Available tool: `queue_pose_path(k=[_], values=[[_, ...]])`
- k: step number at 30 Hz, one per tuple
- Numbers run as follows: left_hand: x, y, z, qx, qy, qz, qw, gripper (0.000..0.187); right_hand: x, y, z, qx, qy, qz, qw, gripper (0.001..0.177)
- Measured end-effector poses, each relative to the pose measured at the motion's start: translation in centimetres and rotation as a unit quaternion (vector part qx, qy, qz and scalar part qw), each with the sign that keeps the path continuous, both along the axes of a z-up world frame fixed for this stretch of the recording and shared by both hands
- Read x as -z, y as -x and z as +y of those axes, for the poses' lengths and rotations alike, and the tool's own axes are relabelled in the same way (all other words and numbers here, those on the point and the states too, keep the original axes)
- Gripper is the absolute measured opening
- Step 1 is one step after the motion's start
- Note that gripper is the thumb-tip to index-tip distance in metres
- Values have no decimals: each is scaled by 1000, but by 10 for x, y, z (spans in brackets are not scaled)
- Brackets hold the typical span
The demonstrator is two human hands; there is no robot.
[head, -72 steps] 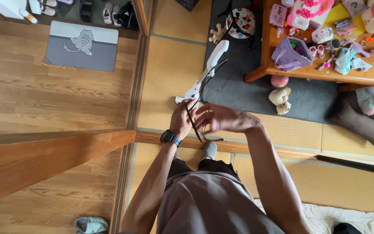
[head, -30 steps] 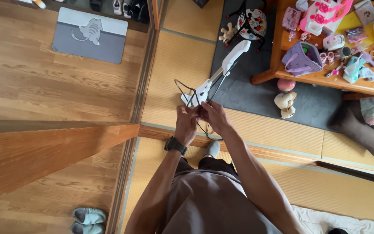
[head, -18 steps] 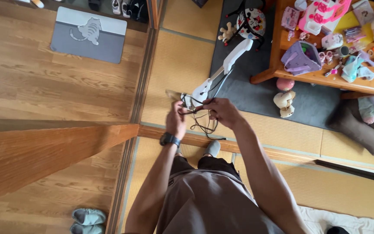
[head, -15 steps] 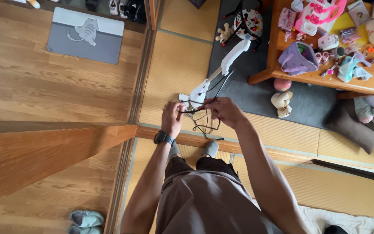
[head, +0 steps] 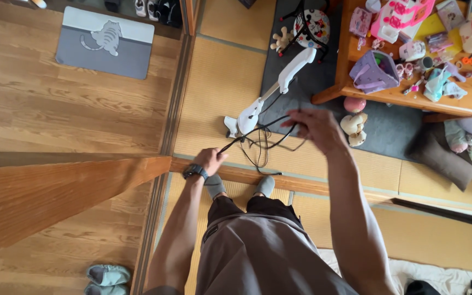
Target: Vacuuming a room with tatami mats and then wrapping the cord around the vacuum cleaner.
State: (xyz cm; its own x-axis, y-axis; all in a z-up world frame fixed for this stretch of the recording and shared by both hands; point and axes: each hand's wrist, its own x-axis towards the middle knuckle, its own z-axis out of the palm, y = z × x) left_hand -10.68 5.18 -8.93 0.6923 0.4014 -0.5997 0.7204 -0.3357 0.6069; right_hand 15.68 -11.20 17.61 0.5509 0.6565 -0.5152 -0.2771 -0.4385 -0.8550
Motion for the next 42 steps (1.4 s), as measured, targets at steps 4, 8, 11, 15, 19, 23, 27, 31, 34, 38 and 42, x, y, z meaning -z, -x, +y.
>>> queue_pose_path(k=[4, 8, 11, 15, 19, 23, 27, 31, 34, 38, 42], values=[[-2, 20, 16, 26, -140, -8, 990, 49, -20, -17, -11, -40, 135, -243, 960, 25], [-17, 20, 31, -103, -187, 54, 976, 42, 22, -46, -43, -44, 265, -266, 926, 30], [-17, 7, 36, -264, -95, -96, 955, 38, 88, -62, -74, -19, 301, -222, 927, 32], [-39, -18, 37, -290, -179, -197, 919, 52, 109, -51, -91, 110, 271, -188, 938, 30], [-105, -28, 47, -222, -341, -324, 854, 43, 134, -57, -121, 161, 205, -187, 947, 32], [-90, -25, 73, -327, -501, -319, 735, 40, 147, -57, -145, 211, 199, -232, 929, 35], [-80, -20, 84, -216, -77, -109, 967, 57, 179, -58, -157, 220, 168, -274, 921, 32], [-145, -47, 45, -210, 142, -70, 965, 25, 215, -46, -160, 126, 259, -395, 872, 31], [-144, -64, 24, -50, 40, -297, 953, 28, 211, -28, -145, -17, 458, -285, 842, 34], [-234, -78, -7, 80, -212, -322, 919, 18, 250, -14, -147, -57, 457, -210, 862, 61], [-235, -96, -26, 60, -372, -489, 786, 16, 246, -6, -119, 29, 188, -183, 964, 56]])
